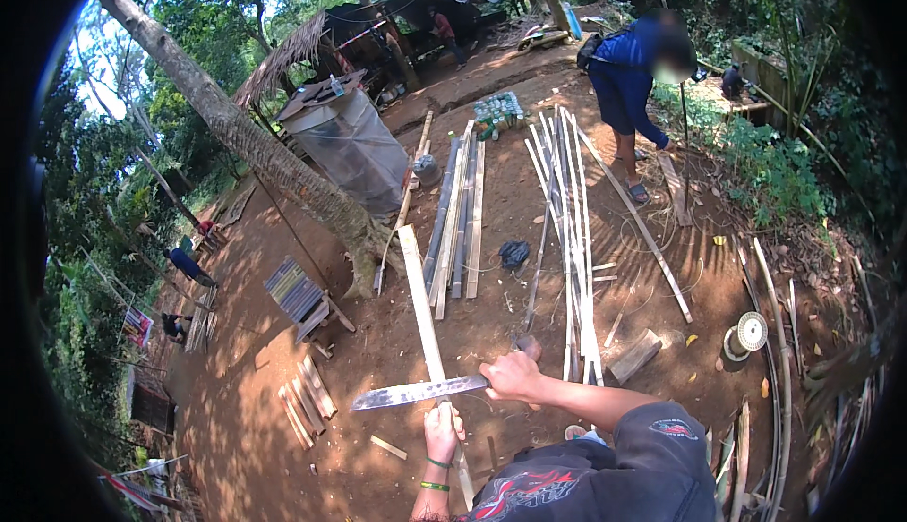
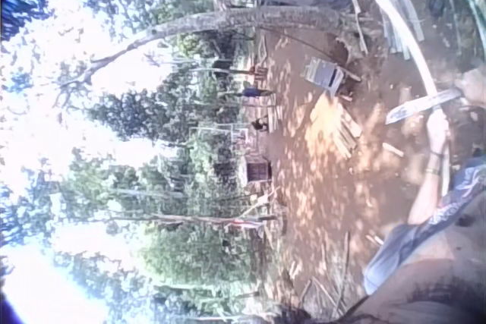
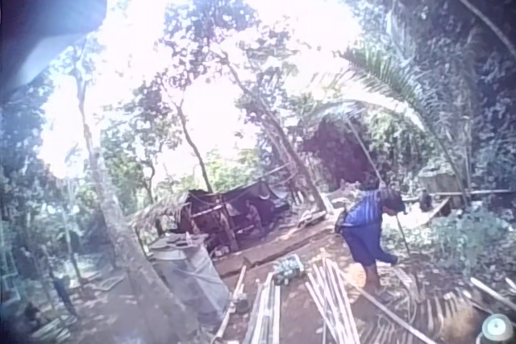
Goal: The person uses a machete to shave and shape a long thin piece of wood. They repeatedly draw the blade along the wood to remove thin strips, rotating the piece to work different sides. The person occasionally pauses to inspect the wood before continuing to shave it.
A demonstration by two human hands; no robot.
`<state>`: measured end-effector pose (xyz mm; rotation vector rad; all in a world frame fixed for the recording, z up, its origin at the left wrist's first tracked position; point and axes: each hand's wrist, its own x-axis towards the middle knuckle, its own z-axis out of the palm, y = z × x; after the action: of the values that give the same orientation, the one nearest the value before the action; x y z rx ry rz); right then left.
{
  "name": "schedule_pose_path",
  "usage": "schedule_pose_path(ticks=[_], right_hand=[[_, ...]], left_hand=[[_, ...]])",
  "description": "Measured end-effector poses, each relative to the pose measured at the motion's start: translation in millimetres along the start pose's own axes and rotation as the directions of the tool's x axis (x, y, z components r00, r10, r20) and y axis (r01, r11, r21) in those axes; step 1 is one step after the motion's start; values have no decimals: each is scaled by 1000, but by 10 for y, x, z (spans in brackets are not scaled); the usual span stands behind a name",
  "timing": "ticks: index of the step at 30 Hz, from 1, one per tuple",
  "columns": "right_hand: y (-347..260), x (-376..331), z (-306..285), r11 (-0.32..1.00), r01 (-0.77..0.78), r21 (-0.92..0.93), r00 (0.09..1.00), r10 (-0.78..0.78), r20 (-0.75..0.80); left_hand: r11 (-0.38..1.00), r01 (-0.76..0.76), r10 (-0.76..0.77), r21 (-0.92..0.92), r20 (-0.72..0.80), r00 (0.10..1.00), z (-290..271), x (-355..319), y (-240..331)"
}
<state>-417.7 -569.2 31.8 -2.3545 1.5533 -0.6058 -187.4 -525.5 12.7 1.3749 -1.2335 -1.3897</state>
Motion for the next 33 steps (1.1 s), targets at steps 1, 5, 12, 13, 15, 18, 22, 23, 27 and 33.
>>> schedule_pose_path(ticks=[1,5,12,13,15,18,22,23,27,33], right_hand=[[36,0,1,1000,10,-6,1000,-10,5],[274,87,-80,994,53,-92,996,-60,-70],[1128,670,-857,974,12,-227,982,-55,-181],[1249,763,-990,976,-31,-215,980,-13,-200],[1511,918,-1295,968,-149,-200,930,69,-360],[1746,1042,-1512,946,-164,-279,936,60,-348],[1440,958,-1279,983,-115,-144,950,66,-306],[1241,889,-1130,989,-131,-76,964,109,-243],[837,433,-478,993,34,-110,998,-39,-43],[1527,980,-878,973,-57,-222,967,-2,-256]], left_hand=[[1000,-12,12,25,-8,1000,38,-22,2],[998,-19,22,57,-52,998,174,-92,14],[996,-41,42,78,-16,999,195,-137,-51],[997,-33,35,66,-23,999,194,-157,-33],[999,-23,24,44,-13,1000,232,-136,6],[1000,-10,10,21,22,1000,287,-41,45],[1000,2,-2,-5,-35,999,233,-17,-27],[1000,6,-6,-4,-68,998,189,-23,-72],[1000,23,-23,3,0,1000,225,110,-98],[999,27,-27,-24,7,1000,269,-99,-55]])
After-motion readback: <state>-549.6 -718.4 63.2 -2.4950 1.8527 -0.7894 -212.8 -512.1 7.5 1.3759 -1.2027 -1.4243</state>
